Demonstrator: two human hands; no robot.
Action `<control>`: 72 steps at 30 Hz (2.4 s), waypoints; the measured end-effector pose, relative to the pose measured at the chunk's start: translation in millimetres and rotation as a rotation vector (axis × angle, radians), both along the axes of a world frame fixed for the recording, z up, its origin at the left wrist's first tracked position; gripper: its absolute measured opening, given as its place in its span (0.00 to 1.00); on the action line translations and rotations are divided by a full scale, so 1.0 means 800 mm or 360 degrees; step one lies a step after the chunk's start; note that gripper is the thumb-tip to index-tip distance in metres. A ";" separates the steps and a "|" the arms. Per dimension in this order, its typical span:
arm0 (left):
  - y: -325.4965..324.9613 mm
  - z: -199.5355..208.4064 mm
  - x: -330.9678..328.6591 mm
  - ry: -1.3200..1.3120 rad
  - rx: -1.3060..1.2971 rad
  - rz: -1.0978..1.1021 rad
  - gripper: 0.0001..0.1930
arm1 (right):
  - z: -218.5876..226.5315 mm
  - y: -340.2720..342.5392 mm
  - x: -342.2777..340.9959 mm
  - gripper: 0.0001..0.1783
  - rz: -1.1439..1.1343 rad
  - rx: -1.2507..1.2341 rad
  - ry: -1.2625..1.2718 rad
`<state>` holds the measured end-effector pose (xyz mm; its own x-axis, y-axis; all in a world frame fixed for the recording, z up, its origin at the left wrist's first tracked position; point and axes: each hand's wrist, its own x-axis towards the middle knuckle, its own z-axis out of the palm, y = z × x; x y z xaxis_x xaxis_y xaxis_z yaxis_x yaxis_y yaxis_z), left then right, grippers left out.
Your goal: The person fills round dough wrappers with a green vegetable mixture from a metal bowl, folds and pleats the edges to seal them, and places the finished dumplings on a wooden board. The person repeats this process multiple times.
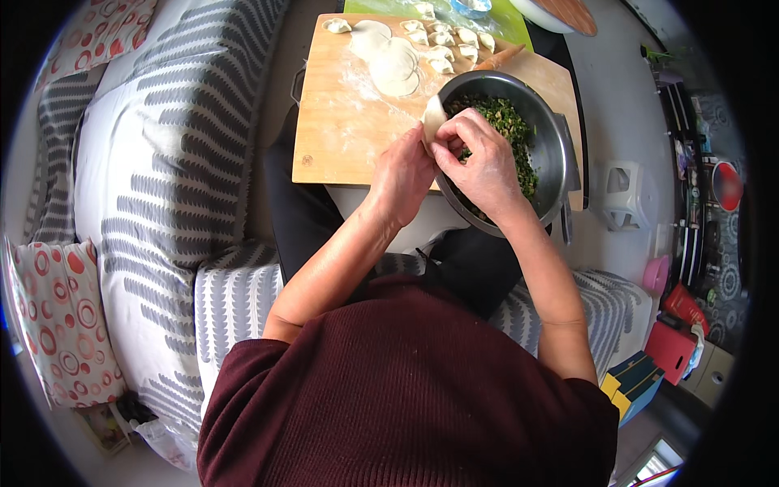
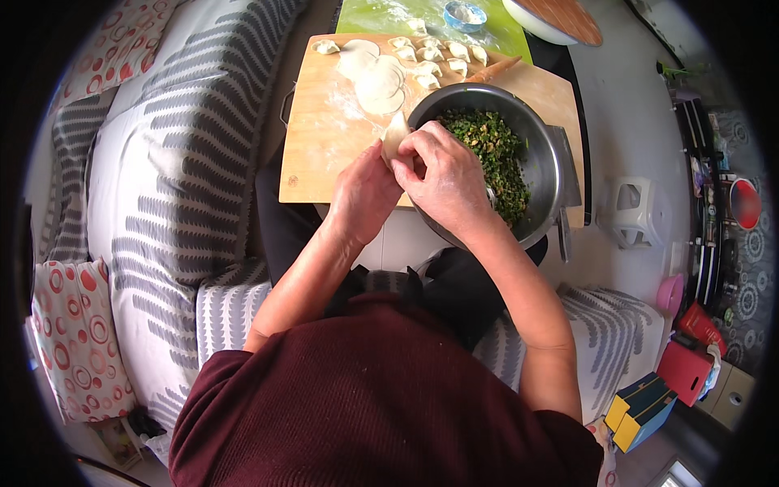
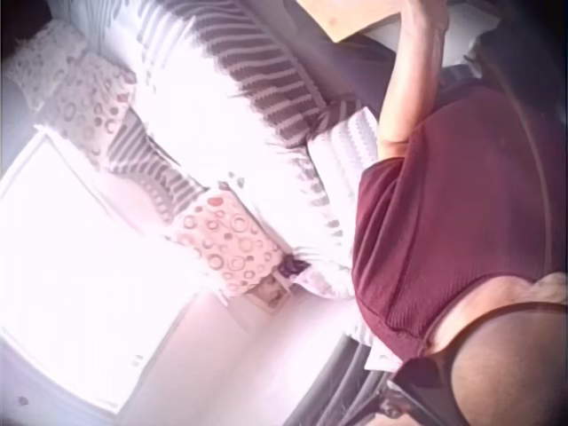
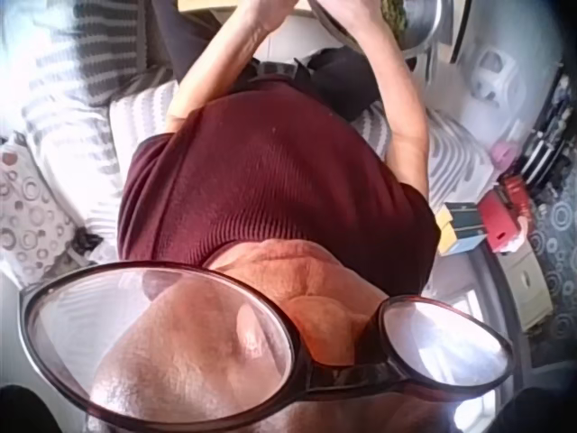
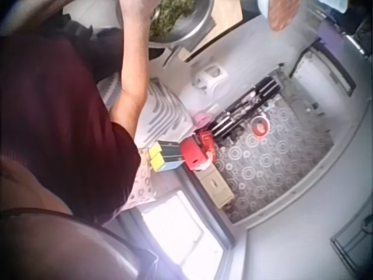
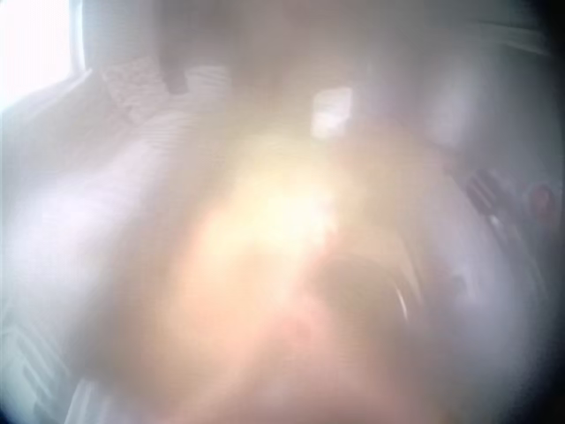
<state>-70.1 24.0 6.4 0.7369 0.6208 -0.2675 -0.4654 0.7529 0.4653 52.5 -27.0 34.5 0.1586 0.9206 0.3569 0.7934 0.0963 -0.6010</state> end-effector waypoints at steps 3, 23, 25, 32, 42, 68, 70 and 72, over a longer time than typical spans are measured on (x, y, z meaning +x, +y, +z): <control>-0.005 -0.003 0.003 0.0029 -0.0013 -0.0012 0.23 | 0.000 -0.010 -0.002 0.11 -0.0081 -0.0041 0.0035; -0.023 -0.005 0.008 -0.0042 0.0022 -0.0045 0.21 | -0.004 -0.058 0.053 0.06 -0.0263 -0.0324 0.1420; -0.017 -0.017 0.006 0.0013 0.0152 -0.0186 0.16 | 0.002 -0.059 0.069 0.06 -0.0123 -0.0376 0.1389; -0.018 -0.022 0.019 0.0373 0.0302 -0.0537 0.10 | 0.011 -0.071 0.092 0.08 -0.0207 -0.0622 0.0887; 0.005 -0.027 0.018 0.0411 0.0206 -0.0327 0.16 | -0.036 -0.164 0.073 0.16 -0.0587 -0.0849 -0.0548; -0.003 -0.043 0.043 0.0289 -0.0045 -0.0165 0.13 | -0.011 -0.189 0.191 0.13 -0.0927 -0.1057 0.1249; -0.005 -0.041 0.046 0.0302 -0.0031 -0.0152 0.14 | -0.009 -0.192 0.188 0.13 -0.0893 -0.1001 0.1363; -0.007 -0.041 0.050 0.0324 -0.0026 -0.0136 0.15 | -0.006 -0.193 0.184 0.14 -0.0851 -0.0938 0.1453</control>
